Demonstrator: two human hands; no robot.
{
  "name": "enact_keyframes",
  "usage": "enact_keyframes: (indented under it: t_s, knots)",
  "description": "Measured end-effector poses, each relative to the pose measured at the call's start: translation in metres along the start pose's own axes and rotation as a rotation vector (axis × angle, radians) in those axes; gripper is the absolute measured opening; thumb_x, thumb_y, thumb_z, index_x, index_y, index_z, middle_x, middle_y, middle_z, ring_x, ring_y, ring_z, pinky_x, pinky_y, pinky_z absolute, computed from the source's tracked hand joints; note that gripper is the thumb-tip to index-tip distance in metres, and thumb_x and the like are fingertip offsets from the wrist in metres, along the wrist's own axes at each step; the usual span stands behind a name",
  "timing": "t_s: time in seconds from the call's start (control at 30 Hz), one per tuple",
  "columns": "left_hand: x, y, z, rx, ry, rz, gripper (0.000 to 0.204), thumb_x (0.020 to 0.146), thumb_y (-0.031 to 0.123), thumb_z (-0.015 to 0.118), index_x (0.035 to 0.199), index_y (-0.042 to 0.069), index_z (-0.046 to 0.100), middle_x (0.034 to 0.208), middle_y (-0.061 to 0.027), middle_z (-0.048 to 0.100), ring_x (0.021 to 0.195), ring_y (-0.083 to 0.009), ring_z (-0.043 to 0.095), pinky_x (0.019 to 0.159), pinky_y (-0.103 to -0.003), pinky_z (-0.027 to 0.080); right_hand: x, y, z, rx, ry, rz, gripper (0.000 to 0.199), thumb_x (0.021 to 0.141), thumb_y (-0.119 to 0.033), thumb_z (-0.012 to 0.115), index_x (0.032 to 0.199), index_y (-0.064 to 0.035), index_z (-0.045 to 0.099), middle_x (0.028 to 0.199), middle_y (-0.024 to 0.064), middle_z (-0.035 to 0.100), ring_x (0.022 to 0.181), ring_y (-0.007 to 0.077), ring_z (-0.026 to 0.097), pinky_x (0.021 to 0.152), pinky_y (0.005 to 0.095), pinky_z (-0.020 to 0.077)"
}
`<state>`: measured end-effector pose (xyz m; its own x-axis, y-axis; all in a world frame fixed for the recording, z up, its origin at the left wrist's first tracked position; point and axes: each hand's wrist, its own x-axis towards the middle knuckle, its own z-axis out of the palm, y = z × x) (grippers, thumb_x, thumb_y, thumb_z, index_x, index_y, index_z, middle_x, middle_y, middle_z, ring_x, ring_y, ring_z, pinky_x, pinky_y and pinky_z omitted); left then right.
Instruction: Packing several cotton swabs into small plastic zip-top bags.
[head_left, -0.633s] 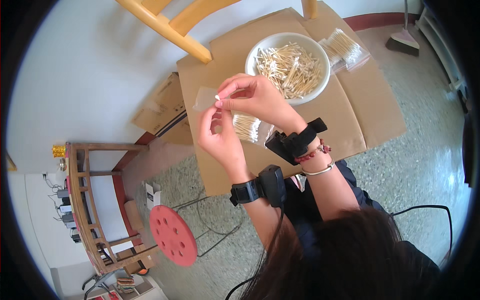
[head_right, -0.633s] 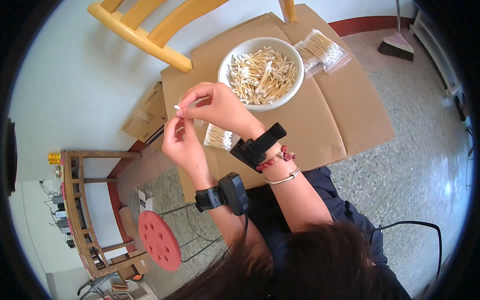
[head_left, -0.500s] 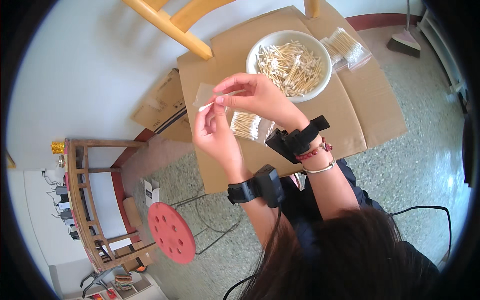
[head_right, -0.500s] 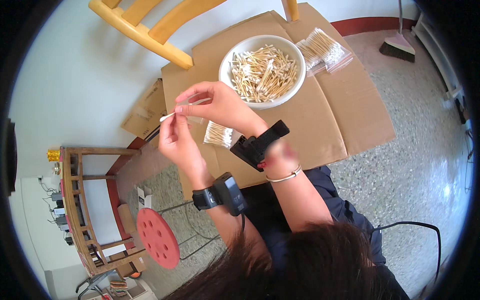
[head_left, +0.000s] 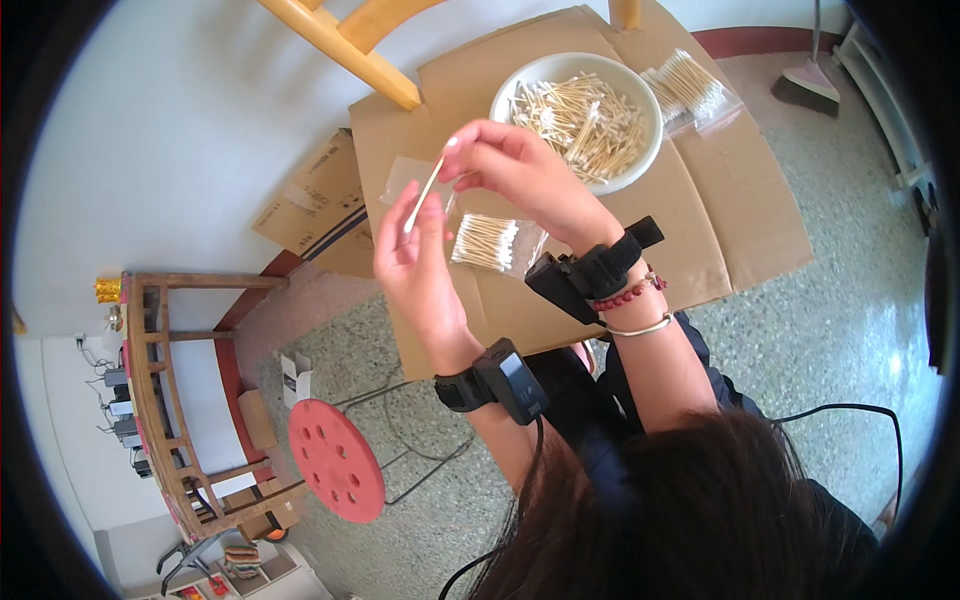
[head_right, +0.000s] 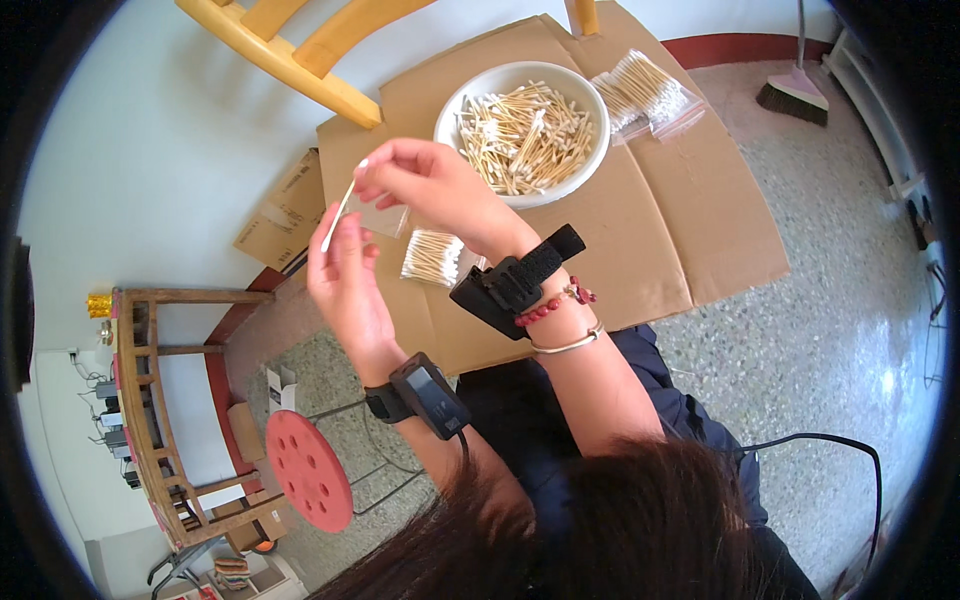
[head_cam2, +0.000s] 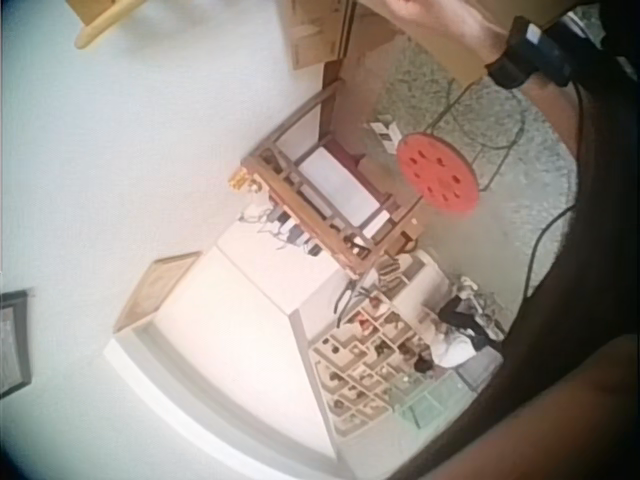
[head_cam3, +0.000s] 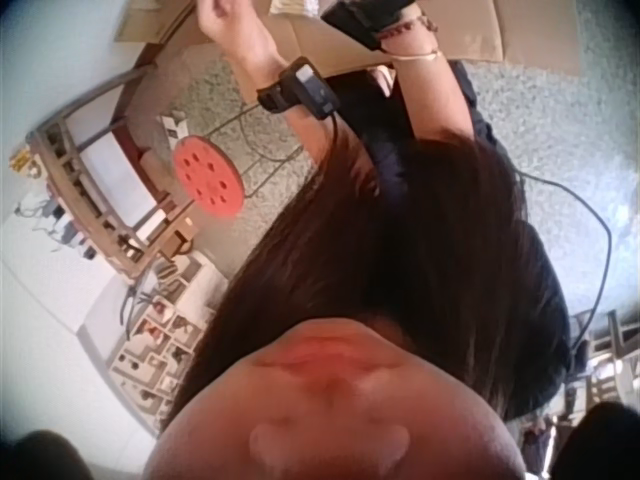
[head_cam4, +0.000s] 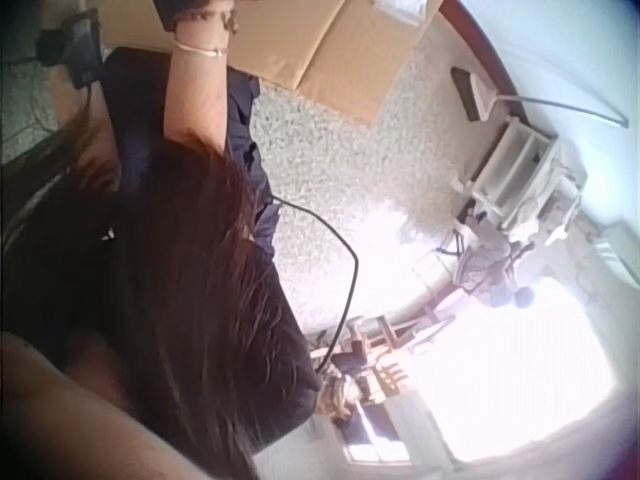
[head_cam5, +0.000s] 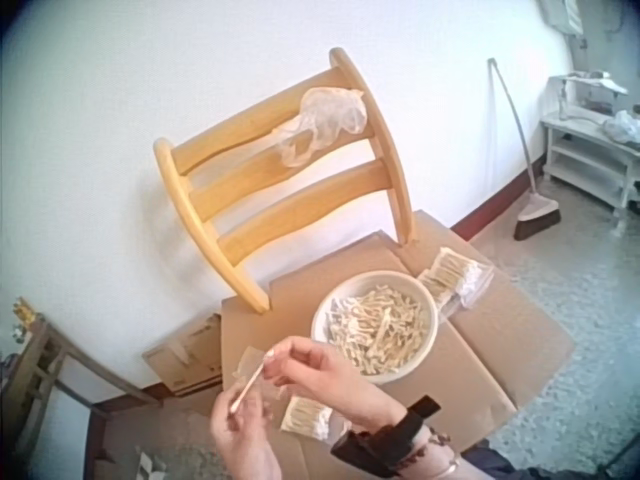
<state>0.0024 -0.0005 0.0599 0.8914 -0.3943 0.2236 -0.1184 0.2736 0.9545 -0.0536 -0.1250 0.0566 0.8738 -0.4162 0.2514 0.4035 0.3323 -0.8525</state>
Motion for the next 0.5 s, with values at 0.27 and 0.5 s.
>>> enact_keyframes:
  t_s: [0.27, 0.5]
  knots:
    - [0.0, -0.056, -0.016, 0.862, -0.562, -0.197, 0.025, 0.072, 0.016, 0.075, 0.092, 0.004, 0.064, 0.073, -0.0023, 0.061, 0.063, -0.011, 0.054, 0.061, -0.025, 0.044, 0.001, -0.01, -0.013, 0.232, 0.345, -0.029, 0.017, 0.09, -0.022, 0.055, 0.087, -0.0052, 0.056, 0.084, 0.0079, 0.065, 0.065, 0.0102, 0.06, 0.064, 0.024, 0.0476]
    - [-0.001, -0.061, -0.001, 0.957, -0.589, -0.289, 0.027, 0.062, 0.01, 0.079, 0.081, 0.005, 0.062, 0.066, -0.0073, 0.058, 0.06, -0.0174, 0.056, 0.057, -0.032, 0.044, 0.002, -0.008, -0.02, 0.224, 0.378, -0.039, 0.019, 0.088, -0.025, 0.059, 0.092, -0.0059, 0.06, 0.081, 0.0061, 0.065, 0.063, 0.0087, 0.058, 0.062, 0.0221, 0.0455]
